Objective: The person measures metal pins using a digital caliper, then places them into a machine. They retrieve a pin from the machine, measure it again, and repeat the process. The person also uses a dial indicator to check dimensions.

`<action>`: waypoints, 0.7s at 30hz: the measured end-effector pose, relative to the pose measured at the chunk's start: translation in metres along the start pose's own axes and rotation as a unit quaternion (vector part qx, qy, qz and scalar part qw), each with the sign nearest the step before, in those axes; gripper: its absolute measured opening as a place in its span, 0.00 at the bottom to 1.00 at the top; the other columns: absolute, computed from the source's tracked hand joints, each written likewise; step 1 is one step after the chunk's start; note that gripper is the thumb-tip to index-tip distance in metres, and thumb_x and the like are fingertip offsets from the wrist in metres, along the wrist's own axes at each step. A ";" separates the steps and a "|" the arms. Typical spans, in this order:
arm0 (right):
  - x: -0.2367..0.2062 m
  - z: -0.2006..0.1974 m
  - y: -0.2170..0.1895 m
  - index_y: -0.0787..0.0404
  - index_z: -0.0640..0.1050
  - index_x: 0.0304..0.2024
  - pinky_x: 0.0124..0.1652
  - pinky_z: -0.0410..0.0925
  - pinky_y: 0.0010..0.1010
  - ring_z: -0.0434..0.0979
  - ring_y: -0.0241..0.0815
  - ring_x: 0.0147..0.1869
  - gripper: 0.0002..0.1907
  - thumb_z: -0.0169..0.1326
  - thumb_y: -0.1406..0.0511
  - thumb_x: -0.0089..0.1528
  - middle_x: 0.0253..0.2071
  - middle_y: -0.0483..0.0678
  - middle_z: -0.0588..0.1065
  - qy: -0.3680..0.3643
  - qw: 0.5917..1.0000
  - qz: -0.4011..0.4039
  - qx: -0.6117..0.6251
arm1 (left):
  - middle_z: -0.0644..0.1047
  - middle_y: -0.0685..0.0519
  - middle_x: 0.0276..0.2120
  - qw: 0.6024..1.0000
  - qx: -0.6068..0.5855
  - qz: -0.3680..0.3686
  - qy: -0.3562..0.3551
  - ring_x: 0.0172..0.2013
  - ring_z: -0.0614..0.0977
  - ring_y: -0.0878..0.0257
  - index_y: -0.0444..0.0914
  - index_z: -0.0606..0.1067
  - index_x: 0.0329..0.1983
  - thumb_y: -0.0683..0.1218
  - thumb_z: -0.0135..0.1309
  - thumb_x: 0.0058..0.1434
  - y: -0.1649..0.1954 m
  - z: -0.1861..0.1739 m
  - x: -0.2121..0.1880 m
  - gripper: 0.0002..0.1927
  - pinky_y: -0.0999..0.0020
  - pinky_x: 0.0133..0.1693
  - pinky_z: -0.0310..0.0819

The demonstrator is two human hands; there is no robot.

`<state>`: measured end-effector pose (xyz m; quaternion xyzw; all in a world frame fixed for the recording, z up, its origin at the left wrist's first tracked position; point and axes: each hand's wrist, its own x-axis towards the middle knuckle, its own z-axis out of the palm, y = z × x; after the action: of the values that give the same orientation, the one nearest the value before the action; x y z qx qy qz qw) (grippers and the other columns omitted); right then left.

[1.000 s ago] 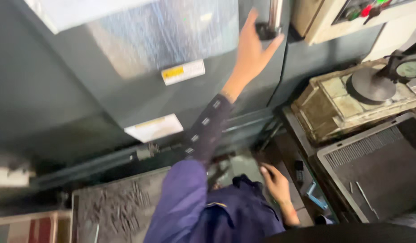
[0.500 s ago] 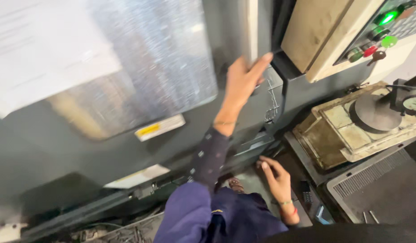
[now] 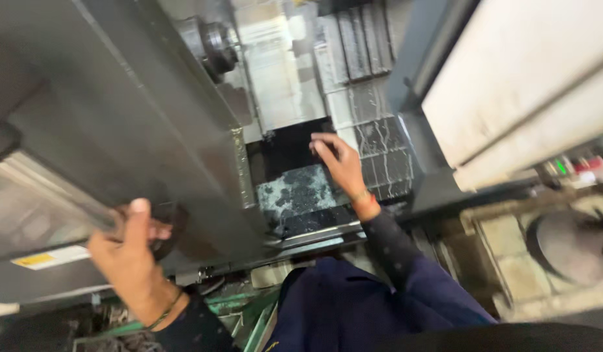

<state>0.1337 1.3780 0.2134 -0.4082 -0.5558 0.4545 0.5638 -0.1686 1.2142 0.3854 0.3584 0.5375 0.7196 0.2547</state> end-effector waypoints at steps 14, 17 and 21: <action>0.320 0.165 0.101 0.61 0.80 0.49 0.36 0.79 0.24 0.82 0.30 0.40 0.10 0.56 0.67 0.65 0.40 0.41 0.81 0.007 0.996 -0.034 0.088 | 0.76 0.51 0.33 0.948 0.203 0.145 0.199 0.27 0.79 0.63 0.29 0.70 0.44 0.36 0.59 0.74 -0.026 -0.152 0.075 0.08 0.70 0.31 0.76; 0.331 0.177 0.105 0.63 0.82 0.46 0.38 0.79 0.24 0.85 0.32 0.42 0.08 0.58 0.71 0.65 0.41 0.46 0.84 0.054 0.986 -0.155 0.000 | 0.76 0.47 0.35 0.942 0.228 0.151 0.193 0.28 0.81 0.61 0.27 0.69 0.45 0.35 0.55 0.73 -0.021 -0.166 0.084 0.06 0.69 0.33 0.76; 0.330 0.164 0.115 0.62 0.81 0.45 0.37 0.74 0.28 0.83 0.36 0.36 0.07 0.57 0.73 0.65 0.37 0.46 0.83 0.069 0.988 -0.130 -0.053 | 0.76 0.48 0.40 0.946 0.202 0.142 0.210 0.27 0.80 0.63 0.29 0.69 0.49 0.35 0.56 0.75 -0.015 -0.173 0.090 0.08 0.70 0.32 0.79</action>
<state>-0.0472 1.7183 0.1944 -0.3923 -0.5870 0.3179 0.6328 -0.3606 1.1841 0.3645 0.3153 0.6564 0.6839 -0.0462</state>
